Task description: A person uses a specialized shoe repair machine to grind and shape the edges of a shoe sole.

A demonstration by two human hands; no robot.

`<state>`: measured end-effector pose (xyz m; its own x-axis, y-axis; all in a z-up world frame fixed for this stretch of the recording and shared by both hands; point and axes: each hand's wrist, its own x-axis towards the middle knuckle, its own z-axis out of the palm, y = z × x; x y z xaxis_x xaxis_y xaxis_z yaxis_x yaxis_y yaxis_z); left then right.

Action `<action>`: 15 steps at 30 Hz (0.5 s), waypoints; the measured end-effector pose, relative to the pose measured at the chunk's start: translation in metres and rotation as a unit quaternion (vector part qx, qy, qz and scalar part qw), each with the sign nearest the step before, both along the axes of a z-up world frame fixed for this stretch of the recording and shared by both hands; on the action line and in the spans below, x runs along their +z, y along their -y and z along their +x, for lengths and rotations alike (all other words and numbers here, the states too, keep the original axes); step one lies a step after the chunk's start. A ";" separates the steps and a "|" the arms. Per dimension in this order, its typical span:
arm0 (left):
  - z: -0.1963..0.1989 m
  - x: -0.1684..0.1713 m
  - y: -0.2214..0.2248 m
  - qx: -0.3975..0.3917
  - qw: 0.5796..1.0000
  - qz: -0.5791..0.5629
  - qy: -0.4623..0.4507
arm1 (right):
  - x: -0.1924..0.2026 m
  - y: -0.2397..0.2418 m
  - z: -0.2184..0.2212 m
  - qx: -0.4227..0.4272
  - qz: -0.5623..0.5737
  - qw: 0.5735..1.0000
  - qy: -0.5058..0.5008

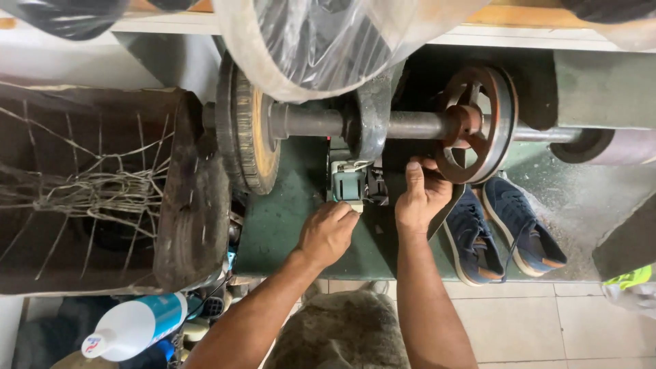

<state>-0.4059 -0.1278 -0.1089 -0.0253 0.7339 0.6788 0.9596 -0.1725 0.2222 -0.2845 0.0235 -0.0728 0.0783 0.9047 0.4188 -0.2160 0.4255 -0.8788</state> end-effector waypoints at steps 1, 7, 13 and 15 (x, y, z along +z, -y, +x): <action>0.000 0.002 0.000 0.010 1.000 -0.008 -0.001 | -0.003 -0.003 -0.001 -0.013 0.004 1.000 -0.024; -0.008 0.023 -0.007 0.022 0.999 -0.033 0.019 | 0.012 0.001 -0.003 -0.061 0.020 0.997 -0.050; -0.016 0.046 -0.021 0.005 0.998 -0.033 0.057 | 0.001 -0.001 0.001 -0.064 0.054 0.996 -0.036; -0.017 0.063 -0.024 0.005 0.997 -0.034 0.064 | -0.007 -0.002 -0.009 -0.076 0.073 0.994 -0.024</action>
